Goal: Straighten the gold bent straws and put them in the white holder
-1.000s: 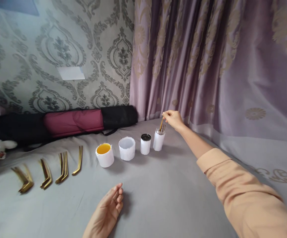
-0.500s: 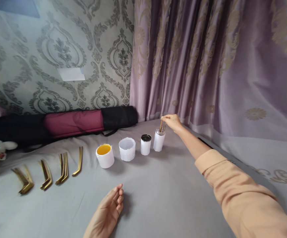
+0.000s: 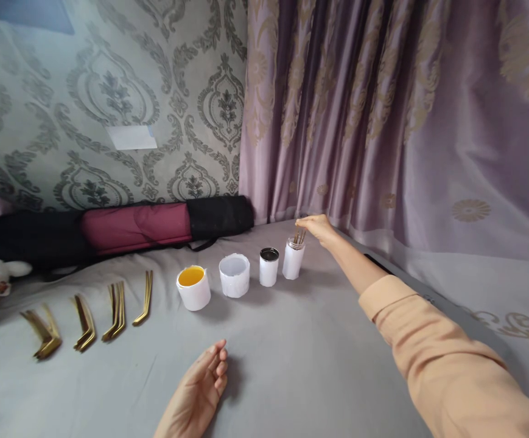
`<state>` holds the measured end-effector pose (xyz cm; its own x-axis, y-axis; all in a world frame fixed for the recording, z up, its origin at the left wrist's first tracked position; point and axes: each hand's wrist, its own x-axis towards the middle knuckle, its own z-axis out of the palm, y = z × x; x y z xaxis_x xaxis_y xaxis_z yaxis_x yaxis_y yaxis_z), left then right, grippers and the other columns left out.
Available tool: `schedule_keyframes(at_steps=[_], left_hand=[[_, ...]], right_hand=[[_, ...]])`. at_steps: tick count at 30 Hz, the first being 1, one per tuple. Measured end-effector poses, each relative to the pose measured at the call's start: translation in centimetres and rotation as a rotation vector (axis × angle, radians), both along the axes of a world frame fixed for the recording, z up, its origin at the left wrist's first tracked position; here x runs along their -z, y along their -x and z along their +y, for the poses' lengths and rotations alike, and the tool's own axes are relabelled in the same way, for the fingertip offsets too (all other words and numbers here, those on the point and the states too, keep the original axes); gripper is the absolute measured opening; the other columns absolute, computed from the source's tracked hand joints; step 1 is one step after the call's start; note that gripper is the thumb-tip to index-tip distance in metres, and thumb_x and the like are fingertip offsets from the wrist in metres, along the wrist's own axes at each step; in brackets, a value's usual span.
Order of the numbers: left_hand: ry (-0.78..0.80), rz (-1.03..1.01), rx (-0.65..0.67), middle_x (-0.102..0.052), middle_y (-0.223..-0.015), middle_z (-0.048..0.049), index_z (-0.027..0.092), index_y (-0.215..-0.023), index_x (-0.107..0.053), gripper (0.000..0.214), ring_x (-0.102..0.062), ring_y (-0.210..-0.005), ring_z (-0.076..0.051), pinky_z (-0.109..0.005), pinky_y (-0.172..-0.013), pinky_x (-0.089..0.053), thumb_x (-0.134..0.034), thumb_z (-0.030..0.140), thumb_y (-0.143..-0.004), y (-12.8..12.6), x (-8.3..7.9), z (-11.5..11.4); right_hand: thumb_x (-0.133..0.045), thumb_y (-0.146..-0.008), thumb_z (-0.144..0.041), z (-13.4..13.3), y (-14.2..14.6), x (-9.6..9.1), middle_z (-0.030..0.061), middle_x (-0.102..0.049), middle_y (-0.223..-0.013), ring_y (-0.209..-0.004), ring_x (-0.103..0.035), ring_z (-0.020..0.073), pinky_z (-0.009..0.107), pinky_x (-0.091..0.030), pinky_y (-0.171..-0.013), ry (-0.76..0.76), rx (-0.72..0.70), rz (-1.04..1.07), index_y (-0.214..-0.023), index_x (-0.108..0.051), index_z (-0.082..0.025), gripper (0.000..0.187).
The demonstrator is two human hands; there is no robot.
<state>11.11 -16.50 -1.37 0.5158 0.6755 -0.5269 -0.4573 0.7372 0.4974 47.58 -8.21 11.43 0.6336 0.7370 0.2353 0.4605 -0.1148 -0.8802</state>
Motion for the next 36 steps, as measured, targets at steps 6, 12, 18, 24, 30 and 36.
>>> schedule_keyframes(at_steps=[6,12,18,24,30,36], left_hand=[[-0.004,0.002,0.006,-0.051,-0.078,-0.0024,0.011,-0.09,-0.06,0.018,-0.047,-0.059,-0.006,-0.019,-0.049,-0.043,-0.059,0.012,-0.072,0.1,-0.3,-0.2],[0.003,0.002,0.0,-0.052,-0.078,-0.003,0.011,-0.09,-0.06,0.017,-0.046,-0.058,-0.005,-0.019,-0.049,-0.043,-0.057,0.011,-0.073,0.1,-0.2,-0.1],[-0.002,0.005,-0.001,-0.051,-0.078,-0.0025,0.011,-0.09,-0.06,0.017,-0.046,-0.058,-0.006,-0.019,-0.049,-0.043,-0.058,0.012,-0.072,0.0,-0.1,0.0],[0.006,0.013,-0.003,-0.051,-0.078,-0.0022,0.01,-0.091,-0.06,0.018,-0.046,-0.058,-0.006,-0.019,-0.05,-0.042,-0.058,0.012,-0.073,0.0,-0.3,-0.1],[0.01,0.012,-0.009,-0.051,-0.077,-0.0022,0.01,-0.09,-0.06,0.017,-0.046,-0.058,-0.006,-0.019,-0.048,-0.042,-0.058,0.011,-0.073,0.0,-0.3,-0.1],[0.008,0.006,-0.006,-0.051,-0.077,-0.002,0.01,-0.09,-0.059,0.018,-0.046,-0.058,-0.006,-0.019,-0.048,-0.041,-0.058,0.011,-0.073,0.0,-0.2,-0.1]], right_hand=[[-0.065,-0.058,-0.028,0.1,0.0,0.1,0.0064,-0.068,-0.075,-0.074,-0.06,0.0173,0.025,-0.046,-0.065,0.015,-0.011,0.039,-0.067,-0.069,-0.014,0.018],[-0.065,-0.057,-0.028,-0.1,0.5,0.1,0.006,-0.067,-0.071,-0.068,-0.058,0.0151,0.024,-0.044,-0.062,0.016,0.013,0.048,-0.068,-0.069,-0.012,0.02],[-0.066,-0.056,-0.027,-0.3,0.6,-0.1,0.0053,-0.066,-0.067,-0.063,-0.056,0.0135,0.023,-0.042,-0.059,0.036,0.021,0.059,-0.067,-0.069,-0.011,0.02],[-0.065,-0.055,-0.026,-0.1,0.4,0.5,0.0053,-0.066,-0.066,-0.065,-0.057,0.0138,0.023,-0.042,-0.059,0.031,0.021,0.07,-0.065,-0.069,-0.011,0.019],[-0.065,-0.056,-0.028,0.0,0.1,1.0,0.0051,-0.067,-0.068,-0.068,-0.058,0.0149,0.024,-0.043,-0.063,0.029,0.002,0.085,-0.065,-0.069,-0.012,0.019],[-0.066,-0.054,-0.027,0.1,0.2,1.0,0.0048,-0.067,-0.067,-0.067,-0.057,0.0143,0.024,-0.042,-0.062,0.04,0.002,0.101,-0.065,-0.069,-0.012,0.018]])
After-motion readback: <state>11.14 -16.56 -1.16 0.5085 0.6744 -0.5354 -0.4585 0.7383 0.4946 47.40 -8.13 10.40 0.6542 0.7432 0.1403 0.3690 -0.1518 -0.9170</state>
